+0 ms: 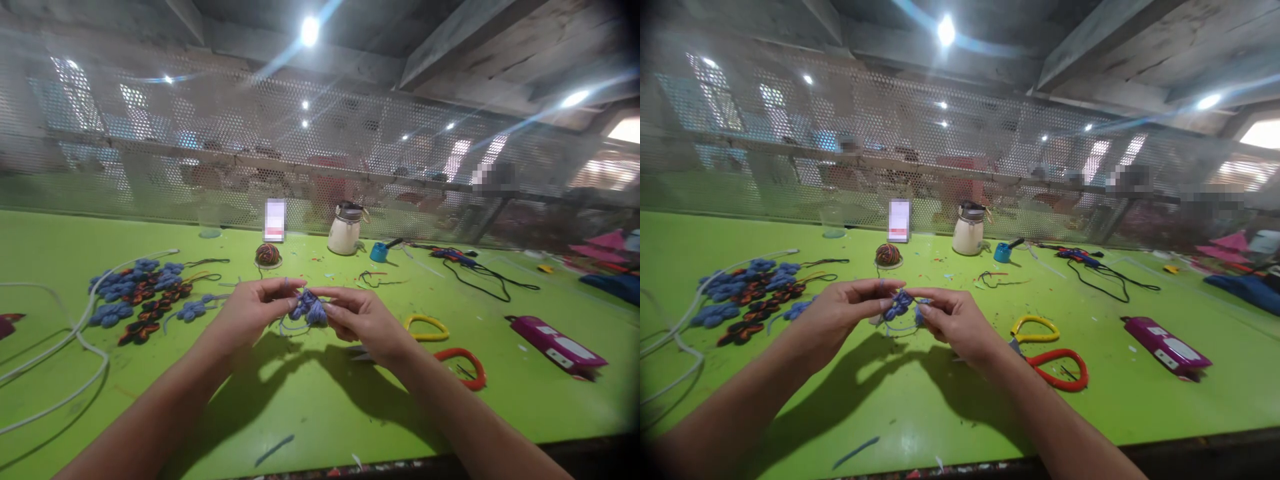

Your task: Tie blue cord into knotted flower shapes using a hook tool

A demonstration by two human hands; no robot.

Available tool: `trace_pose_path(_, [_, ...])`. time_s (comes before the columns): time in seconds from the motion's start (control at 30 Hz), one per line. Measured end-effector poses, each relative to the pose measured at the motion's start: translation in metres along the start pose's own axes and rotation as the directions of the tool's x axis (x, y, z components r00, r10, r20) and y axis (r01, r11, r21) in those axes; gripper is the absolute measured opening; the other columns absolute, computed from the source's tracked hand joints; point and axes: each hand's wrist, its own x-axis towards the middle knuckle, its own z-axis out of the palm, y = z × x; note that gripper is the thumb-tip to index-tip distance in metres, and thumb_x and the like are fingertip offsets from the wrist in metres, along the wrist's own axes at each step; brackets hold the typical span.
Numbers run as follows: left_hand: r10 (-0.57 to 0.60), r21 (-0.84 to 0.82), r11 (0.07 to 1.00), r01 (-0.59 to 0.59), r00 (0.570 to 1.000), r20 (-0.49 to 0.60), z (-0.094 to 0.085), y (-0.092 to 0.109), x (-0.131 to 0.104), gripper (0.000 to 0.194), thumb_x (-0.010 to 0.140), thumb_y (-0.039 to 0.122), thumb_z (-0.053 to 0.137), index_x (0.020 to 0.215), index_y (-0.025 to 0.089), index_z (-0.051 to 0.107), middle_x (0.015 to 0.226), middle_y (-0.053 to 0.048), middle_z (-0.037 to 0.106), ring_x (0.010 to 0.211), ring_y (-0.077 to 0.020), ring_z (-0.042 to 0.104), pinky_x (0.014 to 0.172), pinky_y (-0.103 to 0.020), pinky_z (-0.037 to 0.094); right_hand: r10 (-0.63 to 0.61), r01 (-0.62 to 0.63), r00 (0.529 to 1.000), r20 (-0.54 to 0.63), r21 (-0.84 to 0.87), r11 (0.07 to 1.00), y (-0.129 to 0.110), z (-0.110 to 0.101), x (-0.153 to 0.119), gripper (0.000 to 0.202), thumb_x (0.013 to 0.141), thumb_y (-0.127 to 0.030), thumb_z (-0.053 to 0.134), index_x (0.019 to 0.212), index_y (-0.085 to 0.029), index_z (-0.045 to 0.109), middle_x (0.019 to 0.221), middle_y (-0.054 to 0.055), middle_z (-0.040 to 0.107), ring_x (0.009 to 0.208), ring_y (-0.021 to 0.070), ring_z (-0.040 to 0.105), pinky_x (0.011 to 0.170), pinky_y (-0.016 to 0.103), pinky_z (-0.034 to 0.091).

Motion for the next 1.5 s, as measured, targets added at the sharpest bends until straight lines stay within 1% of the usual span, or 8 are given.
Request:
trace_pose_path(0.17, [-0.046,-0.084,0.996,0.043,0.998,-0.033,0.004,0.000,0.000,0.036,0.062,0.026,0.079,0.096,0.014,0.074,0.082,-0.005,0.072,0.072,-0.0142,0.060,0.075,-0.030,0.045,0.017,-0.017,1.000,0.006,0.036,0.999,0.002,0.004,0.000,0.044,0.078,-0.032,0.065,0.118,-0.015,0.064,0.049,-0.009,0.035,0.043,0.0049,0.023,0.043,0.022,0.014])
trace_pose_path(0.33, [-0.022,-0.068,0.997,0.021,1.000,-0.016,0.005,-0.002,0.000,0.048,0.058,0.017,0.079,0.104,0.011,0.069,0.070,-0.001,0.067,0.066,-0.0130,0.058,0.070,-0.030,0.045,0.039,-0.040,0.999,0.019,0.067,0.997,-0.001,0.005,-0.001,0.040,0.077,-0.032,0.066,0.113,-0.016,0.067,0.049,-0.008,0.035,0.044,0.0051,0.023,0.044,0.023,0.014])
trace_pose_path(0.73, [0.019,0.004,1.000,-0.019,0.999,0.036,0.006,-0.003,-0.001,0.053,0.061,0.016,0.075,0.113,0.014,0.065,0.070,0.001,0.062,0.066,-0.0135,0.057,0.067,-0.029,0.044,0.139,-0.127,0.988,-0.061,0.163,0.978,0.003,0.007,-0.002,0.040,0.071,-0.031,0.071,0.108,-0.017,0.070,0.051,-0.006,0.043,0.045,0.0052,0.027,0.045,0.023,0.016])
trace_pose_path(0.97, [-0.018,-0.013,1.000,0.019,0.997,0.075,0.000,-0.006,0.004,0.058,0.057,0.016,0.077,0.114,0.012,0.064,0.068,-0.001,0.063,0.065,-0.0145,0.058,0.066,-0.030,0.044,0.117,-0.112,0.993,-0.036,0.116,0.987,0.002,0.006,-0.002,0.039,0.073,-0.032,0.070,0.108,-0.016,0.070,0.050,-0.007,0.042,0.045,0.0054,0.028,0.045,0.022,0.016])
trace_pose_path(1.17, [0.053,0.214,0.973,-0.085,0.987,0.154,0.001,-0.007,0.004,0.053,0.062,0.013,0.070,0.114,0.016,0.067,0.057,0.003,0.058,0.055,-0.0133,0.052,0.057,-0.027,0.040,0.111,-0.111,0.994,-0.003,-0.033,0.993,0.003,0.004,0.001,0.033,0.071,-0.033,0.071,0.097,-0.012,0.071,0.045,-0.008,0.041,0.042,0.0049,0.028,0.043,0.022,0.015])
trace_pose_path(1.37, [0.288,0.477,0.838,-0.266,0.957,0.027,0.012,-0.011,-0.003,0.041,0.072,0.014,0.062,0.112,0.018,0.069,0.073,-0.004,0.071,0.064,-0.0163,0.059,0.069,-0.031,0.046,0.166,-0.138,0.973,-0.159,0.171,0.975,0.012,0.019,0.005,0.032,0.065,-0.036,0.076,0.086,-0.014,0.066,0.050,-0.006,0.050,0.042,0.0053,0.035,0.042,0.021,0.022])
trace_pose_path(1.43, [0.342,0.477,0.831,-0.288,0.939,-0.030,0.016,-0.013,-0.003,0.041,0.073,0.016,0.062,0.114,0.016,0.068,0.075,-0.005,0.071,0.067,-0.0167,0.060,0.071,-0.032,0.047,0.130,-0.082,0.976,-0.176,0.254,0.964,0.013,0.023,0.005,0.033,0.066,-0.037,0.077,0.088,-0.014,0.065,0.050,-0.006,0.050,0.040,0.0046,0.034,0.043,0.021,0.025])
trace_pose_path(1.5, [0.314,0.365,0.894,-0.261,0.945,-0.093,0.018,-0.013,-0.004,0.044,0.072,0.019,0.065,0.116,0.015,0.066,0.074,-0.004,0.069,0.067,-0.0161,0.059,0.069,-0.031,0.047,0.076,-0.018,0.980,-0.182,0.300,0.954,0.012,0.026,0.004,0.033,0.067,-0.036,0.076,0.089,-0.014,0.064,0.050,-0.006,0.051,0.039,0.0040,0.033,0.043,0.021,0.027])
